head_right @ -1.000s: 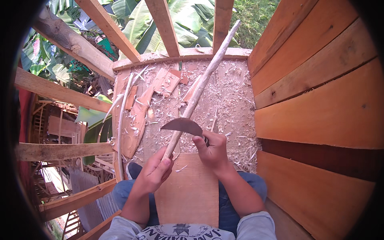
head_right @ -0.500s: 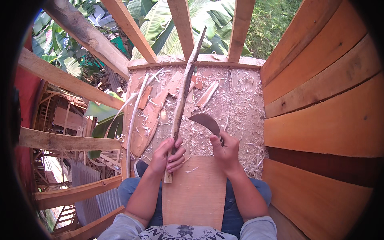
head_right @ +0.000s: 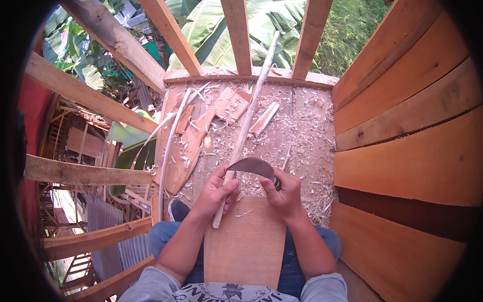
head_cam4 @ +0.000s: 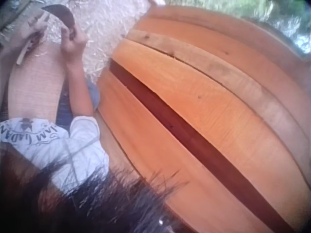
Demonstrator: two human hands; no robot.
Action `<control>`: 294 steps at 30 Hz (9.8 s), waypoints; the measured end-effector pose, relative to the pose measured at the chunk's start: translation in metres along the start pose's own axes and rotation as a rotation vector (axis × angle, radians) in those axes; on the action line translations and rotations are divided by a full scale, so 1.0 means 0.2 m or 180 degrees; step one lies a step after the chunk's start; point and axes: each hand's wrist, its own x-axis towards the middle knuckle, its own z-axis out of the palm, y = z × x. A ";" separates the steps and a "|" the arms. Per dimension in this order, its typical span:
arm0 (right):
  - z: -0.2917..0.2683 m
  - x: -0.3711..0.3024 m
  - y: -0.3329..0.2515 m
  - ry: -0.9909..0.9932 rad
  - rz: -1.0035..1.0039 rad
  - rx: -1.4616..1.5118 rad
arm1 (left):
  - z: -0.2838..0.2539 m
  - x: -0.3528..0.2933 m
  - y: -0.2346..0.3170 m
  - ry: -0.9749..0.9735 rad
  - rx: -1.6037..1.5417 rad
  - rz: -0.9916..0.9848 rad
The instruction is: The person sits on the floor of a wooden structure and uses a curved blade to shave and shape a long, thin piece of wood. They hold the wood against a flat board on their lap and repeatedly scrape the surface to remove bark and smooth the piece.
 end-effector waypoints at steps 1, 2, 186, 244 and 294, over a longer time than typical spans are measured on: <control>0.00 -0.01 0.01 -0.0019 0.0076 0.0128 | 0.01 0.00 0.00 0.0097 0.0202 0.0045; 0.00 -0.01 0.02 -0.0038 0.0153 0.0257 | 0.01 0.00 0.00 0.0111 0.0369 0.0041; 0.02 0.05 -0.03 -0.0308 -0.0208 -0.1403 | 0.06 -0.11 0.03 0.0008 0.0581 0.0083; -0.02 0.06 0.05 -0.0002 -0.0208 -0.1712 | 0.08 -0.08 -0.03 -0.0682 -0.0667 -0.0201; -0.10 0.08 0.06 -0.0211 0.0989 0.2524 | 0.16 -0.06 -0.09 -0.0420 0.0122 -0.0721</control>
